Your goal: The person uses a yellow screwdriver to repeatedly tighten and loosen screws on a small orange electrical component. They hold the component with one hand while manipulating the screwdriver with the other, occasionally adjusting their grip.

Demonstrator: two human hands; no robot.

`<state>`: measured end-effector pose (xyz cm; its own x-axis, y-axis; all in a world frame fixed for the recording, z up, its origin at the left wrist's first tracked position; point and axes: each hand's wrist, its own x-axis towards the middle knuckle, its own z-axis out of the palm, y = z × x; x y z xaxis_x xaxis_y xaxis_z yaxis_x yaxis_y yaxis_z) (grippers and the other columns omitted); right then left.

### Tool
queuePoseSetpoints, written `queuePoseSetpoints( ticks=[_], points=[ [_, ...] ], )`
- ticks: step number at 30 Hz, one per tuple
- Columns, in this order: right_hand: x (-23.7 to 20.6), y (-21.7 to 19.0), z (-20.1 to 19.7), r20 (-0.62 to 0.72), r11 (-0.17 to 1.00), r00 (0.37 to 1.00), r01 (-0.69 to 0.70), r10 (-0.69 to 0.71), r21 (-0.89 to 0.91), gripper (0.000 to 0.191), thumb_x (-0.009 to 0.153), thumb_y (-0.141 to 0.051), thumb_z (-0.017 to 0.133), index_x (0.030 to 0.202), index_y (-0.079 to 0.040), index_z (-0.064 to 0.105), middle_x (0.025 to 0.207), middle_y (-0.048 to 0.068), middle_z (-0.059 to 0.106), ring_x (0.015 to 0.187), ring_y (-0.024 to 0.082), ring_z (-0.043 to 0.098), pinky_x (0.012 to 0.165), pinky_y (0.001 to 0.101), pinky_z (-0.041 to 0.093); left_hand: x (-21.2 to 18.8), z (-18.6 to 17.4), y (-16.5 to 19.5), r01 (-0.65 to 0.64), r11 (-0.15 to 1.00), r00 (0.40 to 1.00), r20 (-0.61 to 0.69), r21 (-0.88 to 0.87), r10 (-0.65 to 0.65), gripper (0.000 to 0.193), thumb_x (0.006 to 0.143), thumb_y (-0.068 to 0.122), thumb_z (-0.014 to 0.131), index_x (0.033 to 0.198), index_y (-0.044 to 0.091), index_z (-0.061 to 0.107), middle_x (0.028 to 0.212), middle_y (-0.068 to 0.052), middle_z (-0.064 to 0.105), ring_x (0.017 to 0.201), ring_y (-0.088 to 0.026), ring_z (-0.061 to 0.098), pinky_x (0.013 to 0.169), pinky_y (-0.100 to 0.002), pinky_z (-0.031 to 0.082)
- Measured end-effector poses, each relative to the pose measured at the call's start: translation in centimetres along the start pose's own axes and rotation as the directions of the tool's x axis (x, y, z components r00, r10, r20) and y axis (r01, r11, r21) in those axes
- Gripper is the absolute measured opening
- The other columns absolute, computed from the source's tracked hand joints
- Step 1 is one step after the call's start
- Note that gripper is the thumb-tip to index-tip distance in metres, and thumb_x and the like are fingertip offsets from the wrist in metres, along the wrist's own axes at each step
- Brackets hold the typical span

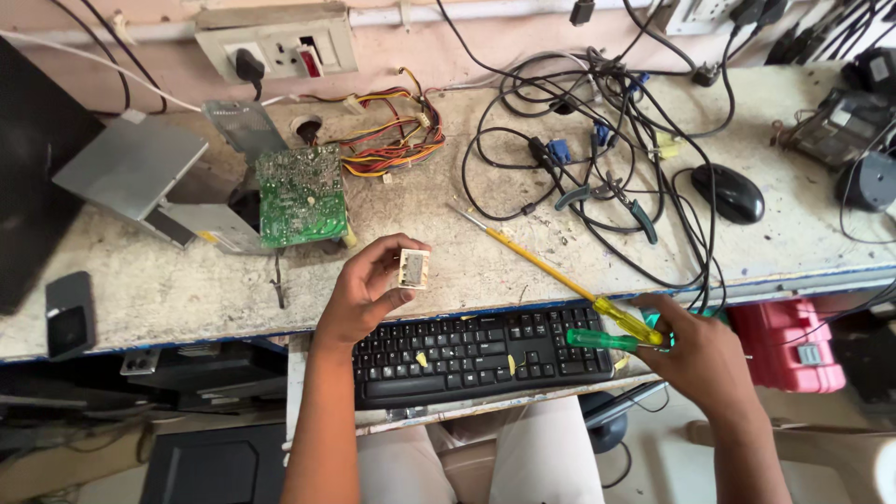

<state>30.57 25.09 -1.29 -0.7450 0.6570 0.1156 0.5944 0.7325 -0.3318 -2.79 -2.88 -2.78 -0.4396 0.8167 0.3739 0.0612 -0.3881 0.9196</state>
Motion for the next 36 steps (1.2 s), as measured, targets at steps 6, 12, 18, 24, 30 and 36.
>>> queuePoseSetpoints(
  ticks=[6, 12, 18, 24, 30, 36],
  points=[
    [3.4, 2.1, -2.2, 0.225, 0.940, 0.962, -0.212, 0.153, 0.266, 0.044, 0.067, -0.020, 0.092, 0.110, -0.018, 0.082, 0.068, 0.011, 0.073, 0.057, 0.015, 0.056, 0.050, 0.0346, 0.045, 0.3, 0.5, 0.1, -0.048, 0.998, 0.998, 0.031, 0.044, 0.047, 0.058, 0.084, 0.013, 0.084, 0.134, 0.000, 0.058, 0.134, -0.009, 0.065, 0.129, -0.019, 0.059, 0.112, -0.037, 0.044],
    [7.6, -0.9, -4.0, -0.191, 0.979, 0.974, -0.090, 0.125, 0.181, 0.043, 0.085, -0.030, 0.087, 0.119, -0.008, 0.074, 0.076, 0.011, 0.067, 0.066, 0.018, 0.060, 0.061, 0.0315, 0.046, 0.2, 0.4, 0.2, -0.057, 0.998, 0.997, 0.062, 0.028, 0.056, 0.056, 0.084, 0.013, 0.083, 0.133, 0.004, 0.058, 0.133, -0.009, 0.065, 0.127, -0.019, 0.059, 0.113, -0.037, 0.044],
    [5.2, -7.2, -2.7, -0.361, 0.939, 0.867, 0.315, -0.343, -0.136, 0.044, 0.078, -0.032, 0.084, 0.114, -0.010, 0.070, 0.109, 0.010, 0.068, 0.099, 0.031, 0.066, 0.083, 0.0431, 0.054, 0.3, 0.7, 0.5, -0.051, 0.998, 0.998, 0.041, 0.042, 0.049, 0.053, 0.082, 0.010, 0.082, 0.129, 0.006, 0.057, 0.133, -0.007, 0.067, 0.126, -0.019, 0.060, 0.112, -0.037, 0.044],
    [0.2, -5.7, 0.0, -0.217, 0.959, 0.939, 0.234, -0.265, -0.158, 0.030, 0.086, -0.013, 0.076, 0.116, -0.016, 0.074, 0.094, 0.005, 0.071, 0.071, 0.026, 0.068, 0.060, 0.0383, 0.053, 0.4, 0.8, 1.2, -0.127, 0.957, 0.991, 0.073, 0.260, 0.112, 0.054, 0.078, 0.009, 0.082, 0.128, 0.006, 0.060, 0.131, -0.009, 0.068, 0.131, -0.023, 0.060, 0.118, -0.038, 0.040],
    [-3.9, -1.7, -1.0, -0.320, 0.934, 0.927, 0.275, -0.195, 0.227, 0.037, 0.087, -0.017, 0.075, 0.123, -0.015, 0.070, 0.080, -0.001, 0.063, 0.062, 0.014, 0.058, 0.051, 0.0302, 0.046, 0.9, 1.3, 1.9, -0.057, 0.878, 0.998, 0.038, 0.475, 0.044, 0.054, 0.071, 0.013, 0.084, 0.122, 0.010, 0.066, 0.115, -0.007, 0.066, 0.113, -0.026, 0.062, 0.105, -0.037, 0.047],
    [-6.3, -0.2, -1.6, -0.207, 0.961, 0.939, 0.276, -0.276, -0.032, 0.041, 0.073, -0.026, 0.082, 0.113, -0.021, 0.076, 0.069, 0.001, 0.060, 0.049, 0.020, 0.054, 0.047, 0.0374, 0.043, 1.0, 2.1, 1.7, 0.009, 0.817, 0.999, 0.022, 0.577, -0.027, 0.061, 0.068, 0.014, 0.089, 0.125, 0.016, 0.067, 0.114, -0.007, 0.062, 0.110, -0.025, 0.060, 0.100, -0.037, 0.051]
  ],
)
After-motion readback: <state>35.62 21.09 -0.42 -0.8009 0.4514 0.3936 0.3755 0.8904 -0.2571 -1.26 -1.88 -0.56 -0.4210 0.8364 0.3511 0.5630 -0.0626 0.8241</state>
